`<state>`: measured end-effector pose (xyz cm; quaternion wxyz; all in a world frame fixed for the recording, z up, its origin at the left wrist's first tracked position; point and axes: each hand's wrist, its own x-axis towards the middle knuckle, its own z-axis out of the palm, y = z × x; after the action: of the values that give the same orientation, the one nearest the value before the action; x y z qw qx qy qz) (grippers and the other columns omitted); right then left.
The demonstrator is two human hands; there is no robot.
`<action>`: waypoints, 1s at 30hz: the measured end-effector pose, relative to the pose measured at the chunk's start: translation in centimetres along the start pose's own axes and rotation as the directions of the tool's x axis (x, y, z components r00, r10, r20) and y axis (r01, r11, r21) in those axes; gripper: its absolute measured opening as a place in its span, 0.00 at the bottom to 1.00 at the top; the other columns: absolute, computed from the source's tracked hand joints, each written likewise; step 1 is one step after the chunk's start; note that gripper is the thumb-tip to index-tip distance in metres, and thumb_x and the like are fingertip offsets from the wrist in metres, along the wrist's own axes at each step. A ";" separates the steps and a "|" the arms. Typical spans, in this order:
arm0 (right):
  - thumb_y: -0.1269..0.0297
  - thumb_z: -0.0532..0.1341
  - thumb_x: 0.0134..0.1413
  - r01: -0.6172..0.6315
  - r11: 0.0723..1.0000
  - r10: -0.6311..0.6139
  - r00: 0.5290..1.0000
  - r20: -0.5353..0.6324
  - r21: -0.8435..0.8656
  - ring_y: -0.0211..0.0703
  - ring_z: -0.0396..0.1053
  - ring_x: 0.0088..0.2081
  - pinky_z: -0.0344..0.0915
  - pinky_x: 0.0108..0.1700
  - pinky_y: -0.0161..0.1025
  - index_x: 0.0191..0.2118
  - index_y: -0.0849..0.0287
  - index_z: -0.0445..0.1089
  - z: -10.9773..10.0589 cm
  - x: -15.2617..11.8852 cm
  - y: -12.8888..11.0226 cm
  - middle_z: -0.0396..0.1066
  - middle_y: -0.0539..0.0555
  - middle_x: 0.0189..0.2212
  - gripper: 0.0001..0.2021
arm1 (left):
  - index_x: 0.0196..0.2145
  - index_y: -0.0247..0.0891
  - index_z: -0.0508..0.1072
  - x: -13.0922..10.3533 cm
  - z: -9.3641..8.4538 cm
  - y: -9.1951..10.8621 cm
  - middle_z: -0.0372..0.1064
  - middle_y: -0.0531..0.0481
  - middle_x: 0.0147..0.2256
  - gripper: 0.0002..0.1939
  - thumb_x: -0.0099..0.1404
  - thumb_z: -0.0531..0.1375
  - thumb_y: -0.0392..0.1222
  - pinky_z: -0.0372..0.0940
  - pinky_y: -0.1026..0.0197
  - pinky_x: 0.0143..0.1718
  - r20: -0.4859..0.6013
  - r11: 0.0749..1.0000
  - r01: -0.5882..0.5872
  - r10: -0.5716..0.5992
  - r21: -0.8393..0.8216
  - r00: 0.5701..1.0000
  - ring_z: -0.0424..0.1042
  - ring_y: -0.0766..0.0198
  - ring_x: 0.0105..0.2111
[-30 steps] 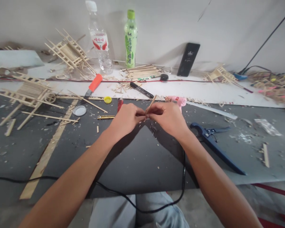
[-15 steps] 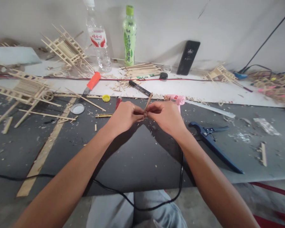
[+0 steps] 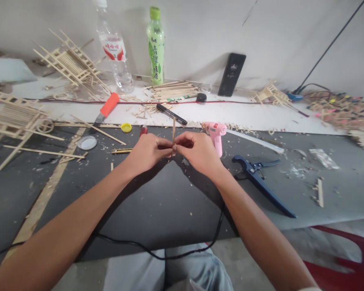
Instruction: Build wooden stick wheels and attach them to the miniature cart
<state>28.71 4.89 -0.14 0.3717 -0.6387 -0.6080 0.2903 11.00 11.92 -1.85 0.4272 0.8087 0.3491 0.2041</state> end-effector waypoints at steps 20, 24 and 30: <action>0.44 0.75 0.44 0.080 0.571 0.049 0.990 0.132 -0.817 0.73 0.67 0.65 0.71 0.54 0.58 0.70 0.49 0.64 -21.7 -15.0 12.8 0.67 0.68 0.67 0.47 | 0.40 0.43 0.87 -2.3 1.9 0.9 0.85 0.49 0.41 0.10 0.67 0.67 0.48 0.71 0.63 0.45 0.348 0.982 -0.163 0.187 -0.096 0.919 0.82 0.60 0.40; 0.54 0.72 0.49 0.066 0.510 0.040 0.994 0.100 -0.858 0.70 0.74 0.53 0.69 0.48 0.55 0.61 0.53 0.72 -21.4 -15.0 12.1 0.76 0.68 0.53 0.32 | 0.41 0.42 0.87 -2.4 1.9 0.7 0.84 0.48 0.41 0.11 0.66 0.67 0.48 0.71 0.63 0.45 0.342 0.980 -0.159 0.190 -0.117 0.920 0.81 0.60 0.41; 0.63 0.63 0.53 -0.091 0.492 0.023 0.996 -0.092 -0.866 0.70 0.77 0.43 0.67 0.39 0.55 0.51 0.51 0.71 -19.9 -16.9 10.4 0.78 0.65 0.46 0.17 | 0.41 0.42 0.87 -2.4 2.0 0.4 0.85 0.47 0.41 0.11 0.65 0.68 0.49 0.72 0.62 0.45 0.350 0.982 -0.115 0.162 -0.151 0.922 0.82 0.59 0.41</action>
<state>49.40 -14.13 0.96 0.0109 -0.7680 -0.6370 -0.0646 10.82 8.90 -2.65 0.5193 0.8261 0.1927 0.1037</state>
